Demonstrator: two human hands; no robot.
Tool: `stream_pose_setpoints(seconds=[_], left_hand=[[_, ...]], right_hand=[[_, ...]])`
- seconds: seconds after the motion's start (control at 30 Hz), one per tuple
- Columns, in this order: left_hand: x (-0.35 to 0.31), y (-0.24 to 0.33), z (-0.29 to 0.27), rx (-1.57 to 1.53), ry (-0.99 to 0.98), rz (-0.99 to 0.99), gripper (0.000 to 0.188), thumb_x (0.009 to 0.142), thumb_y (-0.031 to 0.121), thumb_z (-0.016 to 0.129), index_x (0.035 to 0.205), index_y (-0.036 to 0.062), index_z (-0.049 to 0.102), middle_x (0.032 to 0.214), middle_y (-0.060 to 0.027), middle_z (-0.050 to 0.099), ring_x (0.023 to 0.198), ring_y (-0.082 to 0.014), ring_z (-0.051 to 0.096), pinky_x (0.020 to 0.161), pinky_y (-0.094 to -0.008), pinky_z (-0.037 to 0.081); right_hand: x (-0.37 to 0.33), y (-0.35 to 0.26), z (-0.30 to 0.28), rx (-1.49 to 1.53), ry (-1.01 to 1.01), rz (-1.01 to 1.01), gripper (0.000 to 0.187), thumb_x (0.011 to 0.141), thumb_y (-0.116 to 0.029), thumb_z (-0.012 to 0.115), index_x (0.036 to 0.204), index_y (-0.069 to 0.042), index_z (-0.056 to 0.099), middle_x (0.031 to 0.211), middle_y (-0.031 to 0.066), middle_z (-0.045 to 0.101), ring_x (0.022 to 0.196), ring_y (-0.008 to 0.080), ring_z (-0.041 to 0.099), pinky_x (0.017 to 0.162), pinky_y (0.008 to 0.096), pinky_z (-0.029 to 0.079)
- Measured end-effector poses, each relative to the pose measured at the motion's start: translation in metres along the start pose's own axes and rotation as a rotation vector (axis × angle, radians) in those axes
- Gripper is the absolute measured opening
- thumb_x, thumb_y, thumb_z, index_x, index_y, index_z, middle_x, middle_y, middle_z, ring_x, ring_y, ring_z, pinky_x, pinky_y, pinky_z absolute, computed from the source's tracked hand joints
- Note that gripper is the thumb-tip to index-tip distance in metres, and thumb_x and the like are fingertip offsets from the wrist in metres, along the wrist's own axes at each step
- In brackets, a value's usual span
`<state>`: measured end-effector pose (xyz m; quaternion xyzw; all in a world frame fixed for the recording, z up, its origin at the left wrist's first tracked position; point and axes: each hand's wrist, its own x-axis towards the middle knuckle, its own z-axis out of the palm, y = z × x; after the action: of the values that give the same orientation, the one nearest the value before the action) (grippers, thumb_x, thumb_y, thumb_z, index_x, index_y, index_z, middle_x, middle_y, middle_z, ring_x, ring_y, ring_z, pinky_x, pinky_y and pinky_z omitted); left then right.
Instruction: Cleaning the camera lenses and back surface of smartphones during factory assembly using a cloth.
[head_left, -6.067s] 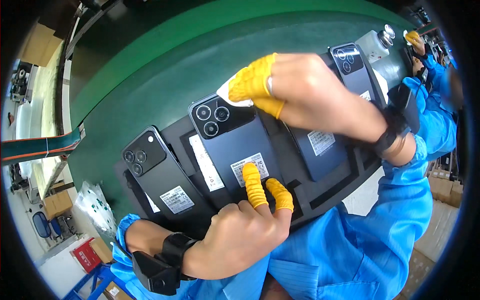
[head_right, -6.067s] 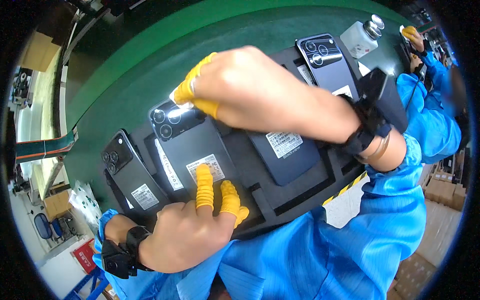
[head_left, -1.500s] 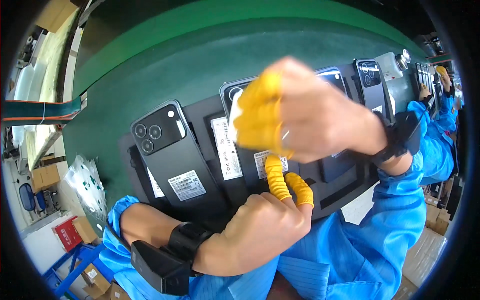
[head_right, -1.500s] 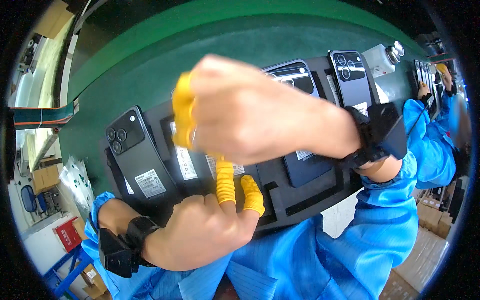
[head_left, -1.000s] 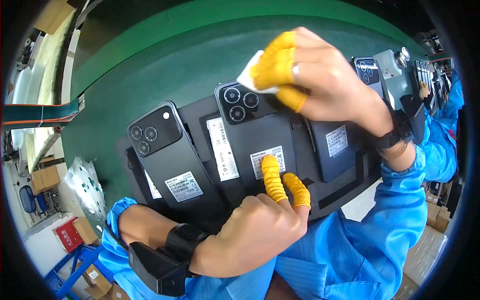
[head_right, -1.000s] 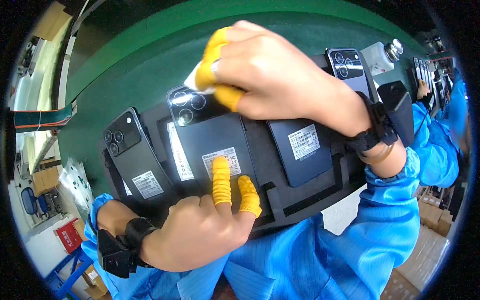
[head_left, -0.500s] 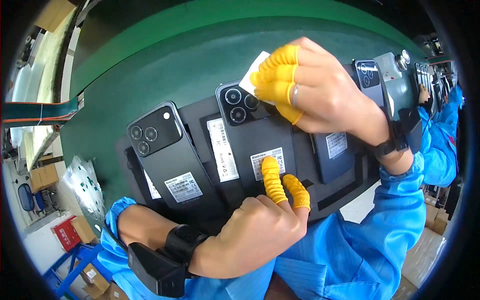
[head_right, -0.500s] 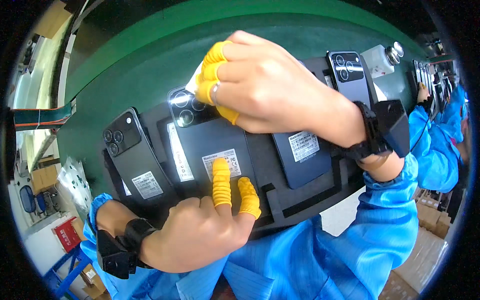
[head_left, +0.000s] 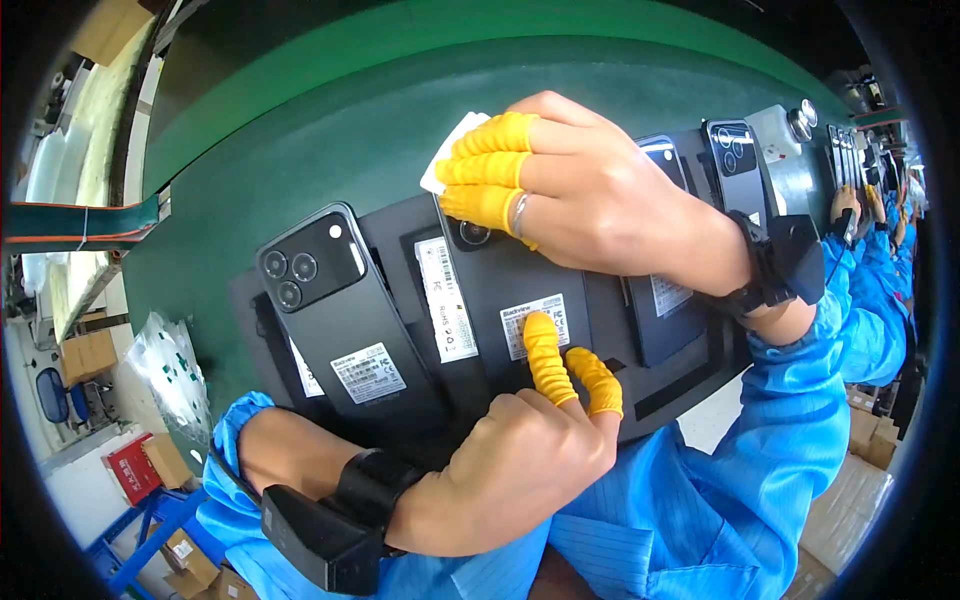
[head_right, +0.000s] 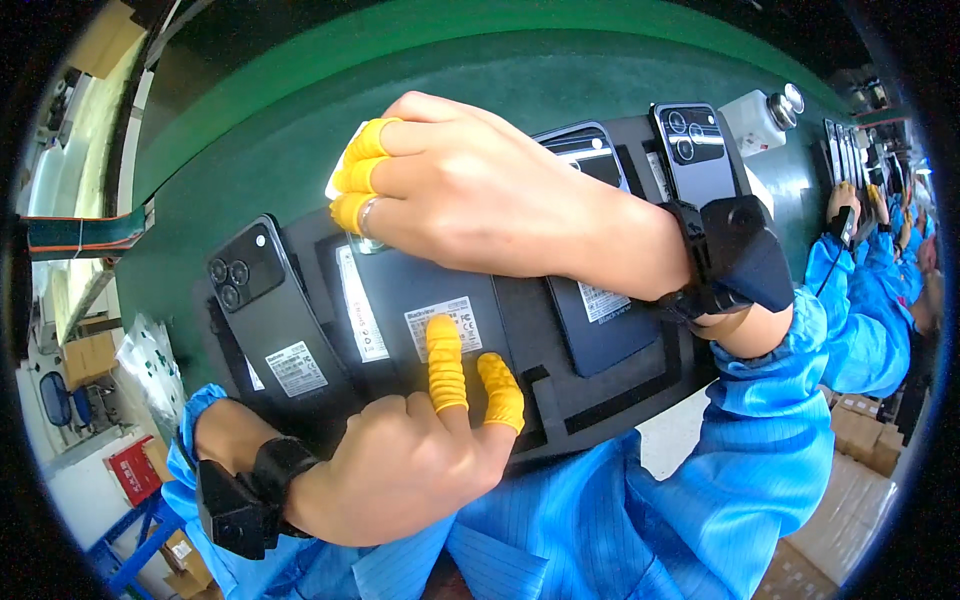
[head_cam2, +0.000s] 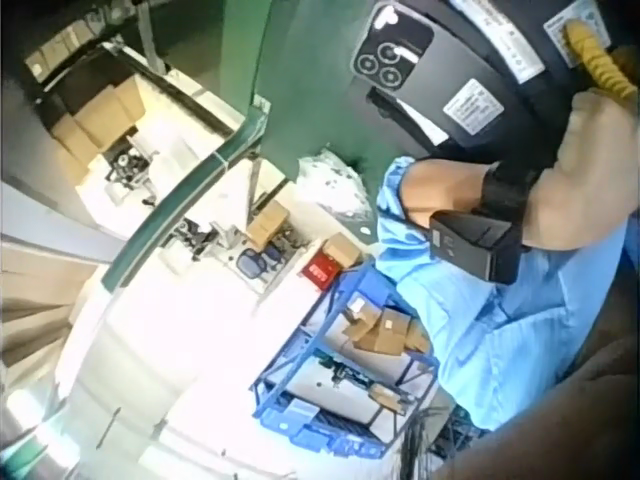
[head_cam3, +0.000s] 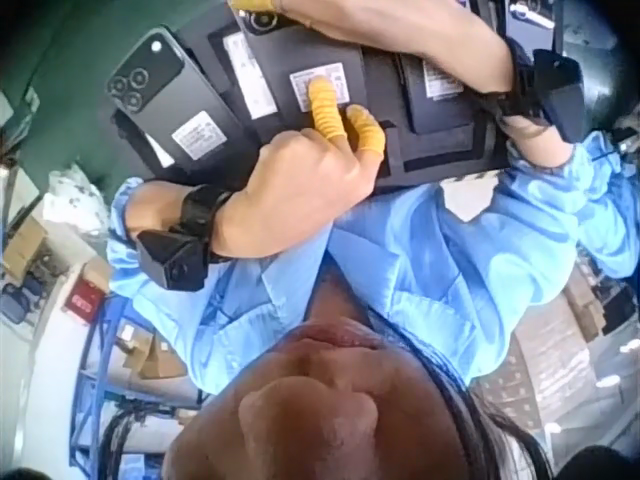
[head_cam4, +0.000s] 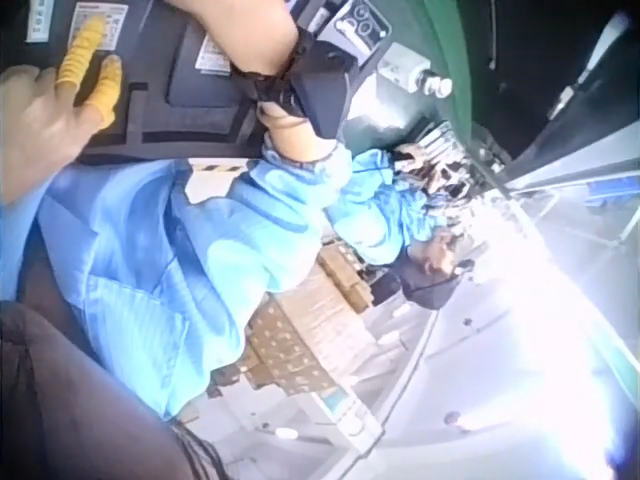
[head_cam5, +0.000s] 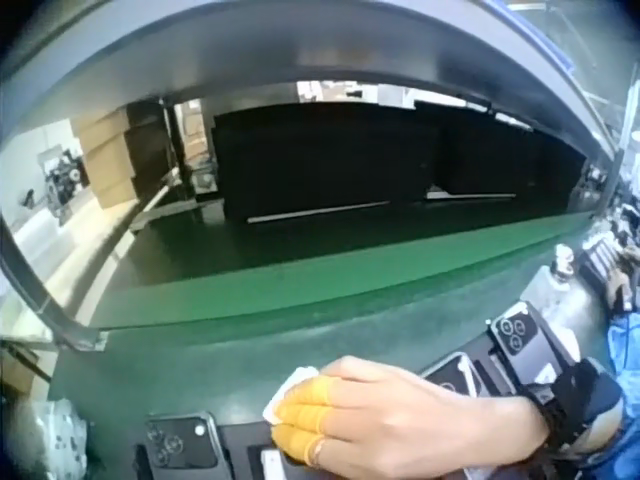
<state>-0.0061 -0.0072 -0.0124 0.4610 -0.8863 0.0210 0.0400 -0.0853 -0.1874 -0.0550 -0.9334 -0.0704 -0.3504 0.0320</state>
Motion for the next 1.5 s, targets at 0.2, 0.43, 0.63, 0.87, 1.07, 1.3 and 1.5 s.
stream_pose_setpoints(seconds=[0.2,0.43,0.63,0.87,1.07,1.3,1.5], left_hand=[[-0.007,0.002,-0.007,0.009,-0.007,-0.037,0.035,0.068,0.019,0.06,0.098,0.0037,0.069,0.052,-0.008,0.055,0.035,-0.0082,0.041,0.033,-0.0229,0.03],[-0.007,-0.002,-0.01,-0.016,-0.025,-0.014,0.034,0.071,0.02,0.059,0.099,0.0042,0.069,0.056,-0.0125,0.059,0.035,-0.0087,0.042,0.032,-0.0234,0.031],[-0.005,-0.002,-0.006,0.002,-0.041,-0.01,0.033,0.071,0.019,0.059,0.1,0.004,0.068,0.057,-0.014,0.06,0.035,-0.0087,0.042,0.032,-0.0232,0.032],[-0.005,-0.001,-0.004,0.017,-0.018,0.0,0.033,0.071,0.02,0.059,0.099,0.0041,0.068,0.062,-0.0176,0.063,0.035,-0.0087,0.042,0.032,-0.0234,0.032],[-0.006,-0.002,-0.004,-0.002,0.012,-0.017,0.033,0.07,0.019,0.058,0.098,0.0036,0.068,0.068,-0.0227,0.065,0.035,-0.0087,0.042,0.032,-0.0233,0.033],[-0.006,-0.003,-0.005,-0.007,-0.005,-0.014,0.034,0.069,0.019,0.059,0.098,0.0033,0.068,0.063,-0.0179,0.063,0.035,-0.0082,0.042,0.032,-0.0236,0.031],[-0.006,-0.003,-0.005,-0.015,-0.005,-0.005,0.033,0.069,0.019,0.058,0.097,0.0039,0.068,0.063,-0.0179,0.064,0.035,-0.0084,0.042,0.032,-0.0229,0.031]], right_hand=[[0.012,-0.001,0.0,0.075,-0.034,-0.146,0.016,0.071,-0.015,0.061,0.084,-0.007,0.064,0.076,0.0,0.059,0.081,0.0172,0.057,0.077,0.0314,0.045],[0.022,0.018,-0.022,0.038,-0.229,0.025,0.03,0.068,-0.004,0.067,0.099,-0.007,0.066,0.098,0.0055,0.067,0.09,0.0234,0.062,0.083,0.0382,0.046],[0.013,0.026,-0.045,-0.072,-0.101,0.206,0.03,0.069,0.004,0.068,0.097,-0.006,0.068,0.097,0.0075,0.068,0.091,0.0264,0.063,0.081,0.0355,0.047],[0.013,0.006,-0.029,0.13,-0.091,0.136,0.028,0.07,0.002,0.067,0.097,-0.006,0.068,0.098,0.0079,0.068,0.094,0.0275,0.063,0.082,0.0364,0.048],[0.008,0.005,-0.043,0.125,-0.243,0.095,0.032,0.066,0.0,0.069,0.098,-0.003,0.067,0.096,0.0082,0.067,0.087,0.0274,0.062,0.075,0.0379,0.047],[-0.002,-0.001,-0.034,0.132,-0.169,0.132,0.032,0.065,0.001,0.071,0.097,-0.002,0.067,0.098,0.0099,0.067,0.085,0.0281,0.062,0.074,0.0368,0.047],[-0.005,-0.005,-0.035,0.057,-0.228,0.036,0.03,0.068,-0.004,0.067,0.097,-0.002,0.067,0.102,0.0121,0.066,0.086,0.0266,0.061,0.071,0.0354,0.047]])
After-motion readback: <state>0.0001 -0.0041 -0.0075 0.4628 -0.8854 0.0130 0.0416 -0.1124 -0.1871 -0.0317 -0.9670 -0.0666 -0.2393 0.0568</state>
